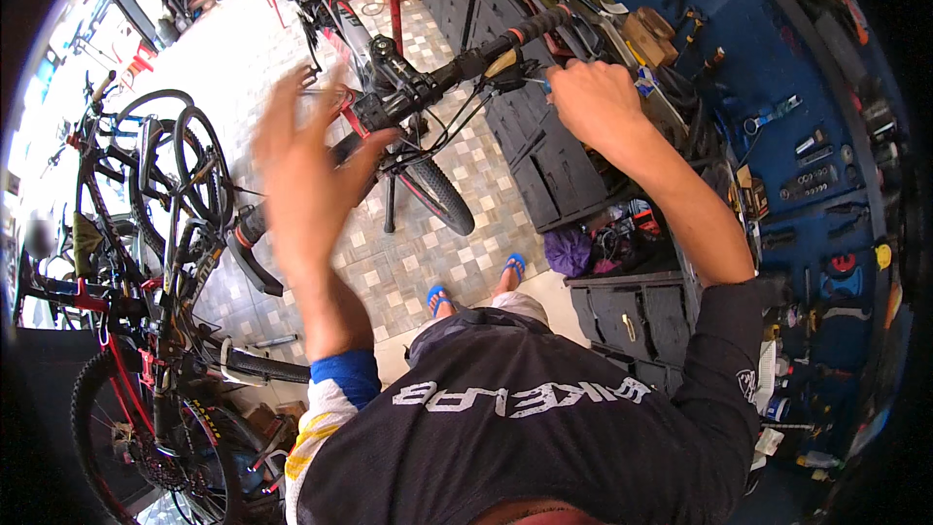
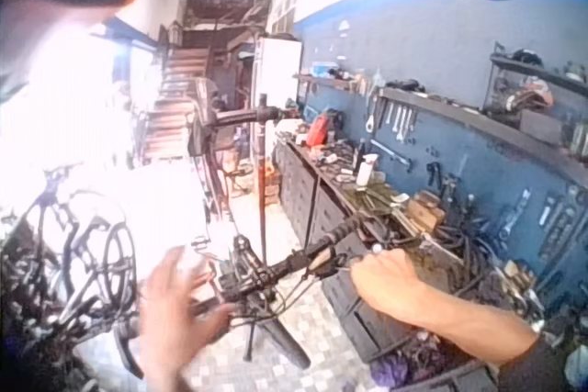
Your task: The person cleans a bicycle cassette with a brush and solvent, then wipes the handlebars of a bicycle with a cloth. The cassette is handled and brushed on a workbench, and the handlebars are wiped while the bicycle is mounted on a stand.
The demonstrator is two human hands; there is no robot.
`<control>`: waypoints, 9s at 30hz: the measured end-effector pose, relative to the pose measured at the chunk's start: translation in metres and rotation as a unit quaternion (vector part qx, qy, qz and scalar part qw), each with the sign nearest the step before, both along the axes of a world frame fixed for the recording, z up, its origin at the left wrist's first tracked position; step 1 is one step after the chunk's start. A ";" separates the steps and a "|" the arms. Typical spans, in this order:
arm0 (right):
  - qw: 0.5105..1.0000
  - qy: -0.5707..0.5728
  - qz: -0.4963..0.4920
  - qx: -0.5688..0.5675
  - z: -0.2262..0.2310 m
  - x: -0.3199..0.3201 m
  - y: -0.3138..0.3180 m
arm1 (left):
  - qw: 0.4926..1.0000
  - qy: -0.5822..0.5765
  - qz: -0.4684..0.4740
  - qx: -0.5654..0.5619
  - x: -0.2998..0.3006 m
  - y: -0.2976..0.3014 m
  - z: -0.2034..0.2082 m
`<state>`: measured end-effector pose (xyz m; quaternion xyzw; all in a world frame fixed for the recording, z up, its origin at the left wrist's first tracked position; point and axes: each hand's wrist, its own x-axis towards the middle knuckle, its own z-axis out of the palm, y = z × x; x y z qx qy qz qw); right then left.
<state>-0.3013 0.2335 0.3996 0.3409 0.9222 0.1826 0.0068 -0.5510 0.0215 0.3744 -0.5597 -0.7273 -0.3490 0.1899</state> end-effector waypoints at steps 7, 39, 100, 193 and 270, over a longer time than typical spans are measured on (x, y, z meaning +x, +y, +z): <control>0.992 0.055 0.096 0.067 0.017 0.011 -0.018 | 0.975 -0.056 0.128 -0.173 -0.049 -0.066 -0.050; 0.991 0.056 0.113 0.038 0.008 -0.013 -0.023 | 0.972 -0.103 0.143 -0.153 -0.022 -0.061 -0.054; 0.995 -0.085 0.032 0.033 0.015 -0.049 -0.024 | 0.966 -0.108 0.173 -0.157 -0.014 -0.063 -0.061; 0.979 0.036 0.138 0.149 -0.003 -0.038 -0.012 | 0.966 -0.117 0.159 -0.166 -0.009 -0.065 -0.064; 0.983 -0.002 0.127 0.131 -0.005 -0.044 -0.012 | 0.969 -0.110 0.155 -0.160 -0.013 -0.066 -0.065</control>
